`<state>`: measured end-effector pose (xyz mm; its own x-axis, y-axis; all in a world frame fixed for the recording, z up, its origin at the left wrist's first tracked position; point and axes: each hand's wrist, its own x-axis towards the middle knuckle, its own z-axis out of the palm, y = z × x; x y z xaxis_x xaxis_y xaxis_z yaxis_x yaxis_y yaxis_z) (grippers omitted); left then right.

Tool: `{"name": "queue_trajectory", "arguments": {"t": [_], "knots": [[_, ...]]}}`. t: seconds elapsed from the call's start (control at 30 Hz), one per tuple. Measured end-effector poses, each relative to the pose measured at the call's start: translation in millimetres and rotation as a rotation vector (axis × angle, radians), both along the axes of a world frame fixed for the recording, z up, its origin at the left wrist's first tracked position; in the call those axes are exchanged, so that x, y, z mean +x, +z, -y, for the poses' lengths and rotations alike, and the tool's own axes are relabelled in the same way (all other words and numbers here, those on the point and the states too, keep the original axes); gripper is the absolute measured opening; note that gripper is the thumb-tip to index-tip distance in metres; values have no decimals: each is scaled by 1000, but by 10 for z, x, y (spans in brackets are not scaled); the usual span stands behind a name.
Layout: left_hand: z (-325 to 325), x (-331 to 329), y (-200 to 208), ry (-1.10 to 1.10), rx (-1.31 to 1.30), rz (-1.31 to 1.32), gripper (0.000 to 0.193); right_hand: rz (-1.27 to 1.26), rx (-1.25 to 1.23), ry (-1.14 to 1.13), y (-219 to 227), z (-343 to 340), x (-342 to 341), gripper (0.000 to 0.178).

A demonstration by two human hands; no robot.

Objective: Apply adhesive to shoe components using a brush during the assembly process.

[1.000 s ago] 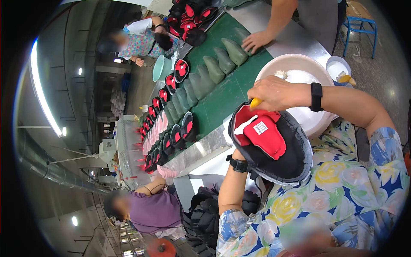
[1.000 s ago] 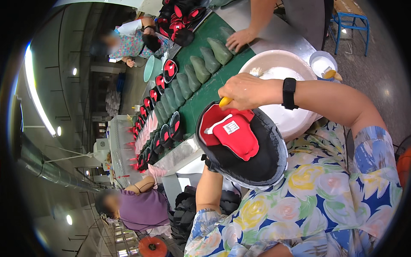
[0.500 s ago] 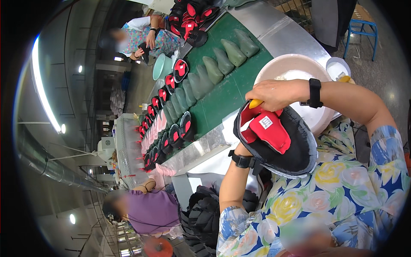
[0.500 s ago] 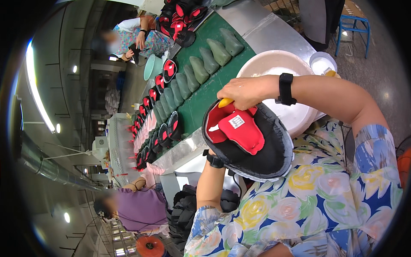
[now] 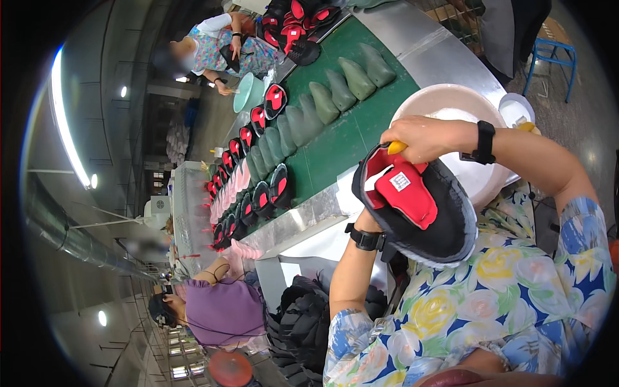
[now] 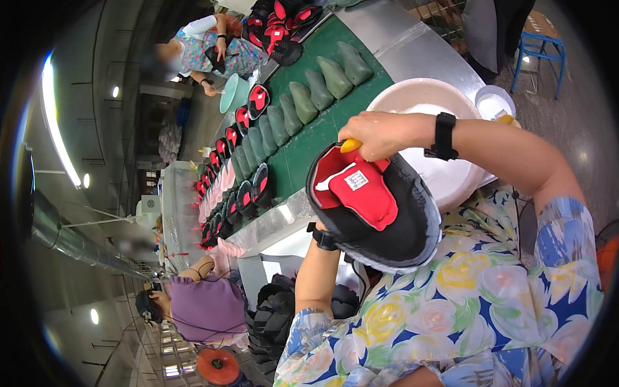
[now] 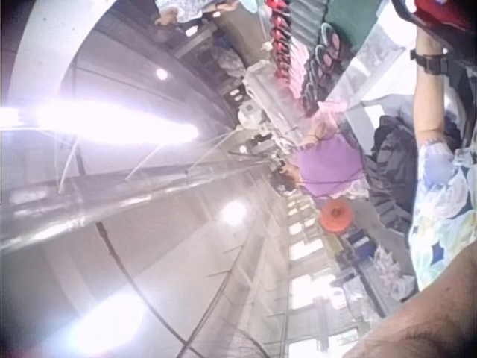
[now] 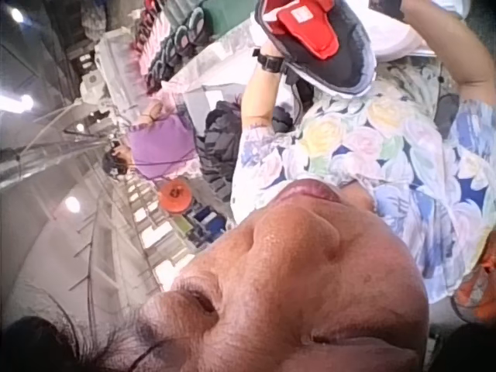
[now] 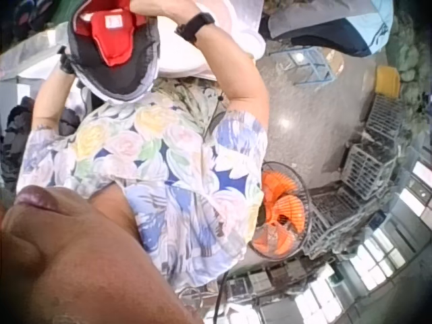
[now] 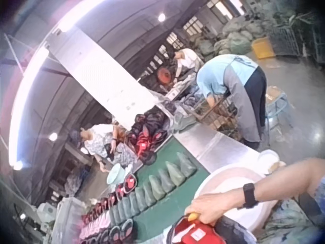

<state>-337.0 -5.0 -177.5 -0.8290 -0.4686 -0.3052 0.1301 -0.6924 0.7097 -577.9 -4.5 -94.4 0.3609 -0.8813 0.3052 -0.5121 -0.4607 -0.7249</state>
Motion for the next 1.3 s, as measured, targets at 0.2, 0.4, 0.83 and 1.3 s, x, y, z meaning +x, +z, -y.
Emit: {"name": "queue_trajectory", "arguments": {"t": [0.2, 0.4, 0.83, 1.3], "knots": [[38, -23, -45, 5, 10, 2, 39, -157, 38, -74, 321, -61, 206, 36], [-39, -19, -23, -10, -3, 3, 38, -47, 191, 106, 34, 36, 74, 31], [96, 170, 512, 40, -49, -57, 41, -114, 32, 36, 249, 79, 162, 41], [1982, 2148, -565, 1153, -150, 61, 30, 203, 194, -421, 55, -284, -644, 33]]}}
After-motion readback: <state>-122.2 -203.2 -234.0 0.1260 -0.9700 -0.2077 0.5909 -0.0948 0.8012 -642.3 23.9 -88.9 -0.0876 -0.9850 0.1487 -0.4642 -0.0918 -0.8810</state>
